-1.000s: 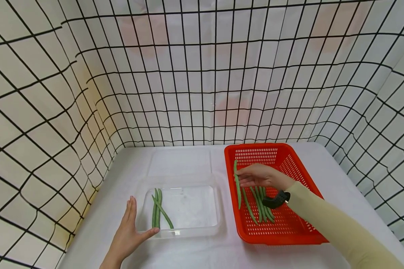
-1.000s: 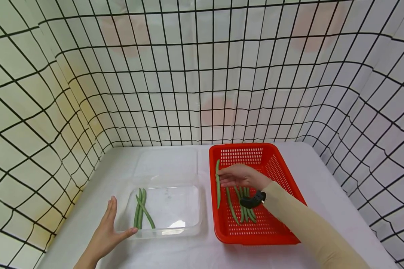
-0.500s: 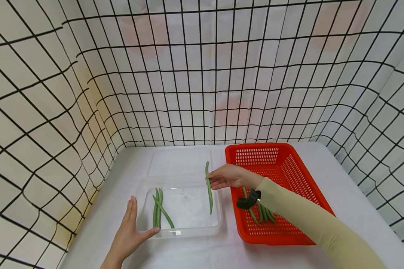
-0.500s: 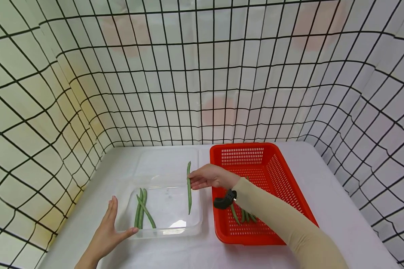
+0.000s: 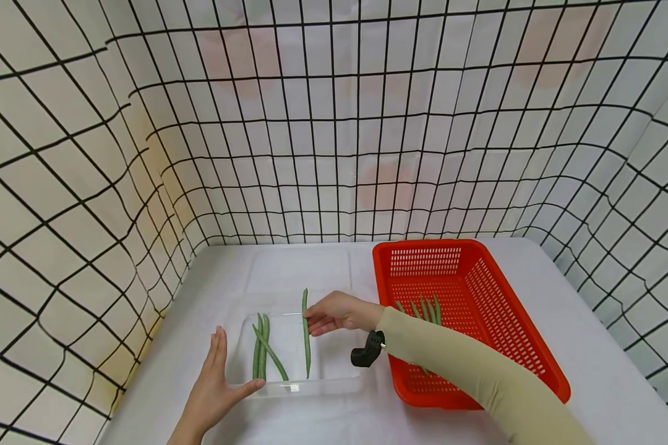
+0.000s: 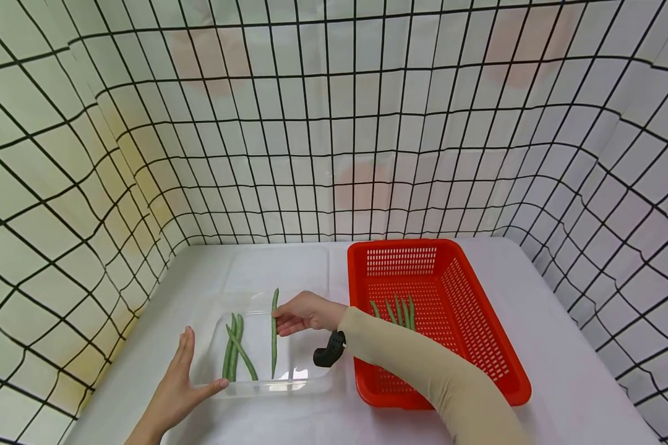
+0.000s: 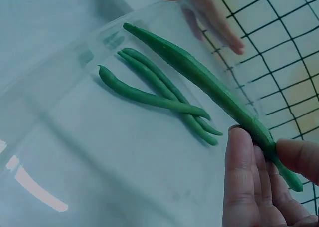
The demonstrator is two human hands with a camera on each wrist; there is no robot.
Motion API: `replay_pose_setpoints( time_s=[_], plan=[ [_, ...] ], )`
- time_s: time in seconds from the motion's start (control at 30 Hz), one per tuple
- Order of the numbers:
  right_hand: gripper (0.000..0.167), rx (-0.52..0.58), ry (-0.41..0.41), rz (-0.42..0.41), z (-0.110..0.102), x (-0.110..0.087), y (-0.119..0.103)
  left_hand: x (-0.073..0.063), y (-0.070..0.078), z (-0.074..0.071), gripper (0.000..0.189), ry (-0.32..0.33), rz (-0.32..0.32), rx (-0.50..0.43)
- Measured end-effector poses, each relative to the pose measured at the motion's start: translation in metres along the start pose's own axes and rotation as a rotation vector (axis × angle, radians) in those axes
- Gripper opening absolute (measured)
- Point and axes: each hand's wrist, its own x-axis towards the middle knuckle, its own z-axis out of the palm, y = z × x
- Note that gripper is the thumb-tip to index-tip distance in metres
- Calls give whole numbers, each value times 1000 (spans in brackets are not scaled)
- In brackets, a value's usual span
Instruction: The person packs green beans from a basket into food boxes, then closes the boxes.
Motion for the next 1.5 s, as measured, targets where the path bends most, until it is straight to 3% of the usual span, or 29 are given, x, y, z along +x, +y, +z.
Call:
replay_pose_setpoints(
  time_s=[0.4, 0.83, 1.17, 1.5],
  plan=[
    [13, 27, 51, 31, 29, 22, 7, -1, 0, -1, 129, 5, 10, -18],
    [11, -9, 91, 59, 39, 39, 25, -1, -2, 1, 129, 14, 15, -23],
    [28, -27, 54, 55, 33, 28, 22, 0, 0, 0, 130, 16, 7, -19],
    [33, -41, 43, -16, -1, -12, 4, -2, 1, 0, 129, 40, 38, -17]
  ],
)
